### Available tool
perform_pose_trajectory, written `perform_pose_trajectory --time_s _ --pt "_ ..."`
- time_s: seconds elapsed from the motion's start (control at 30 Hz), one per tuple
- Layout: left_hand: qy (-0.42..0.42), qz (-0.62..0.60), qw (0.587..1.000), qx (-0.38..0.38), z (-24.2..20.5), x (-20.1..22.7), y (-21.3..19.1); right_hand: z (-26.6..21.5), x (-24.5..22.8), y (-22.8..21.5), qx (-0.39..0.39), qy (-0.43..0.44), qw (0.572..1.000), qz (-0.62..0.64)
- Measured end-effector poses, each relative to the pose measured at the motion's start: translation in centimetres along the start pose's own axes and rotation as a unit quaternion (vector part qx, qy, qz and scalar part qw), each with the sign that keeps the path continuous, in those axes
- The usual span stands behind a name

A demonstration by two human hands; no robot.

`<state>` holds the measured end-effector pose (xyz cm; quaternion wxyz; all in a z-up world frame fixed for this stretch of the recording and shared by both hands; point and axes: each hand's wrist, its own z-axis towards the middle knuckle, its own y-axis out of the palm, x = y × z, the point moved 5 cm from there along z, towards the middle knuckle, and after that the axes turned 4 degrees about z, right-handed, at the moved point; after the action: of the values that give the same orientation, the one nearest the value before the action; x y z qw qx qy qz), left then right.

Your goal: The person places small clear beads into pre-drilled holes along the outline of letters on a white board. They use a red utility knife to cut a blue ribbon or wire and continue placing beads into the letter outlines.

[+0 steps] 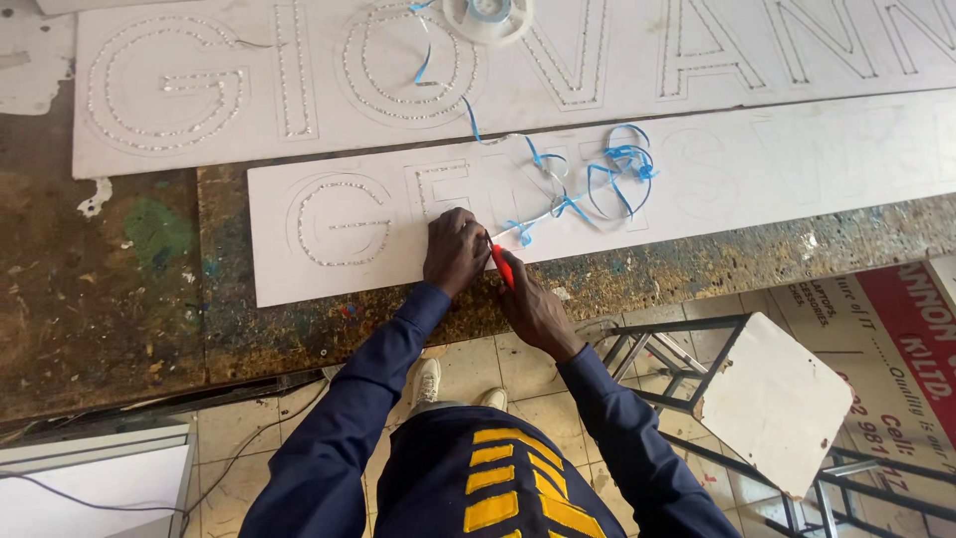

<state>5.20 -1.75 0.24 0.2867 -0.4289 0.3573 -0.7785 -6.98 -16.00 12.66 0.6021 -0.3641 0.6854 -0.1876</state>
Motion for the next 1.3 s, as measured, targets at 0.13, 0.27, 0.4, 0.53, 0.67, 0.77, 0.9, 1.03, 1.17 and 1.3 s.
perform_pose_trajectory --time_s 0.13,0.27,0.4,0.53,0.67,0.77,0.9,1.03,1.17,1.3 --pt "0.001 0.01 1.0 0.01 -0.1 -0.1 0.4 0.3 1.4 1.1 0.016 -0.021 1.0 0.007" --pt "-0.001 0.017 1.0 0.011 -0.1 0.0 0.3 -0.1 1.4 1.7 0.026 -0.021 0.999 -0.003" --pt "0.005 0.029 0.999 0.016 -0.1 0.0 0.5 -0.6 2.9 2.6 0.035 -0.028 0.999 -0.02" --pt "0.005 0.025 0.999 0.021 -0.1 0.1 0.3 -0.7 3.5 3.2 0.058 -0.071 0.994 -0.055" --pt "-0.001 0.025 1.0 0.007 0.0 -0.2 0.6 -0.7 2.8 2.9 0.076 -0.079 0.991 -0.081" --pt "-0.002 0.026 1.0 0.005 0.0 -0.3 0.9 -0.9 2.4 2.6 0.081 -0.087 0.989 -0.09" --pt "-0.005 0.029 1.0 0.001 -0.2 -0.2 0.9 -1.2 2.1 2.0 0.063 -0.076 0.992 -0.074" --pt "-0.002 0.019 1.0 -0.007 -0.3 -0.8 1.8 -1.3 1.2 1.5 0.062 -0.075 0.992 -0.078" --pt "0.002 0.027 1.0 0.002 -0.3 -0.7 1.6 -1.5 0.9 1.6 0.057 -0.06 0.993 -0.087" --pt "0.007 0.02 1.0 0.01 -0.3 -0.8 1.5 -1.8 0.4 1.5 0.027 -0.029 0.997 -0.07"
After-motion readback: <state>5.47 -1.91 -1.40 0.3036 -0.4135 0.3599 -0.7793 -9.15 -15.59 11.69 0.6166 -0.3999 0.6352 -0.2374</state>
